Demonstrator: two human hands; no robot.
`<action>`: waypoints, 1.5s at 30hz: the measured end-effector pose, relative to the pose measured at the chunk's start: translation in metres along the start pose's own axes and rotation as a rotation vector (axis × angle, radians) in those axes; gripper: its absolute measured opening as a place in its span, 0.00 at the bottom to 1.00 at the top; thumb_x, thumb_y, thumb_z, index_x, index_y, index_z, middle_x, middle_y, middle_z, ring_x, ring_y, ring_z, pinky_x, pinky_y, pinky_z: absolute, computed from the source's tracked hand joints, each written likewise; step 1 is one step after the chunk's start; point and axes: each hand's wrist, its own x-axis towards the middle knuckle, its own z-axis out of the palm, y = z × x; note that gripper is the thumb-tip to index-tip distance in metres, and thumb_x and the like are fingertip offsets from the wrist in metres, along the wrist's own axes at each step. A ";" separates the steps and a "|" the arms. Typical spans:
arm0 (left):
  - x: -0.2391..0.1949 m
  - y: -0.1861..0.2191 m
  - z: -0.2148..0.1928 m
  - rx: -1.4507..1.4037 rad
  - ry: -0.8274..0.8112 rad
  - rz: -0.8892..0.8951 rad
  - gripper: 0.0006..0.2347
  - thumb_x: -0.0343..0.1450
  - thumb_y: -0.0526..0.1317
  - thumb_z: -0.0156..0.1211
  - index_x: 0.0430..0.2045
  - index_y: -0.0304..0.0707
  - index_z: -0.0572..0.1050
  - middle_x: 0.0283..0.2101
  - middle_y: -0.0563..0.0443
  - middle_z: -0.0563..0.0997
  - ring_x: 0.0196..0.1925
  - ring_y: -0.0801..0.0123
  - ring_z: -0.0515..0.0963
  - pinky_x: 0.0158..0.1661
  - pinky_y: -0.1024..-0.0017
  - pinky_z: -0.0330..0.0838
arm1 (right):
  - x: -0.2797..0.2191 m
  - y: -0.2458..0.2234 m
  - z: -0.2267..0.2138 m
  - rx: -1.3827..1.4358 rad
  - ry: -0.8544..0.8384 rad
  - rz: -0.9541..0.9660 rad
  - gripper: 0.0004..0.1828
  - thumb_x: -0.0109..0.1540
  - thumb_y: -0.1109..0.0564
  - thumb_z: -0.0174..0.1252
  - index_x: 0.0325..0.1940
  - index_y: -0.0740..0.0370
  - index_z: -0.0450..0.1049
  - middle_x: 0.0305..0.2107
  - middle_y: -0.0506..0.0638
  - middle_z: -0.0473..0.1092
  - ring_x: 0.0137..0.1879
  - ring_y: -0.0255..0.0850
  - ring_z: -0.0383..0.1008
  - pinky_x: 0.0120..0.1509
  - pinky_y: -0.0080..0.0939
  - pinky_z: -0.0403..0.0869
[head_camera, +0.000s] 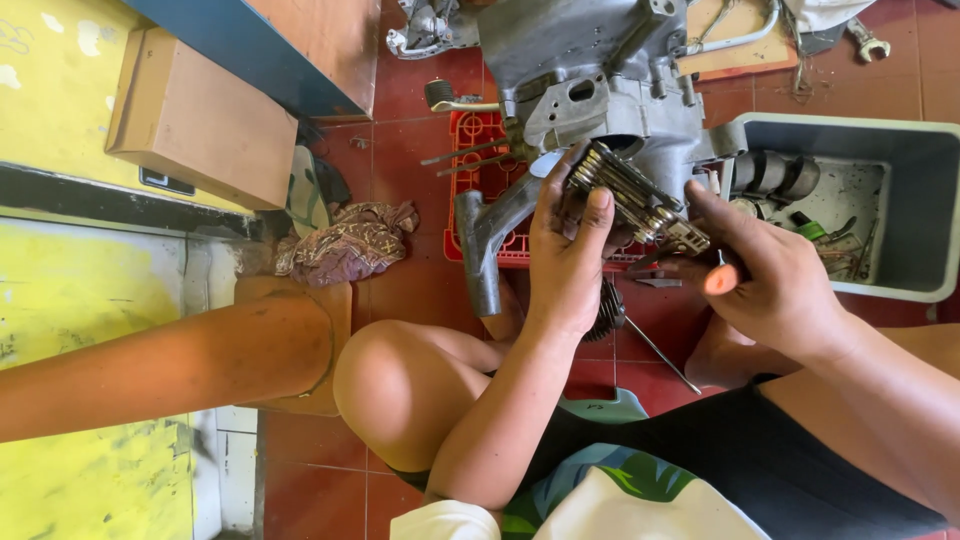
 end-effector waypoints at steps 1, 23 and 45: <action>0.000 0.002 0.001 0.000 0.000 0.000 0.26 0.74 0.43 0.62 0.68 0.38 0.64 0.57 0.46 0.77 0.57 0.68 0.77 0.56 0.64 0.78 | -0.003 0.008 0.002 0.000 0.000 0.000 0.45 0.56 0.54 0.73 0.76 0.64 0.65 0.60 0.64 0.74 0.62 0.53 0.78 0.58 0.47 0.76; 0.003 0.013 -0.007 0.099 0.098 -0.048 0.22 0.69 0.42 0.67 0.58 0.34 0.74 0.52 0.48 0.82 0.54 0.71 0.79 0.59 0.73 0.72 | 0.023 -0.021 -0.011 -0.438 -0.035 -0.535 0.26 0.72 0.59 0.37 0.73 0.67 0.66 0.48 0.64 0.73 0.43 0.56 0.74 0.47 0.52 0.74; 0.000 0.009 -0.010 0.298 -0.090 0.026 0.27 0.74 0.53 0.58 0.68 0.42 0.66 0.22 0.67 0.57 0.26 0.83 0.54 0.29 0.81 0.50 | 0.002 -0.008 0.003 0.116 0.047 -0.204 0.32 0.67 0.66 0.48 0.77 0.76 0.56 0.58 0.71 0.71 0.50 0.54 0.77 0.57 0.48 0.76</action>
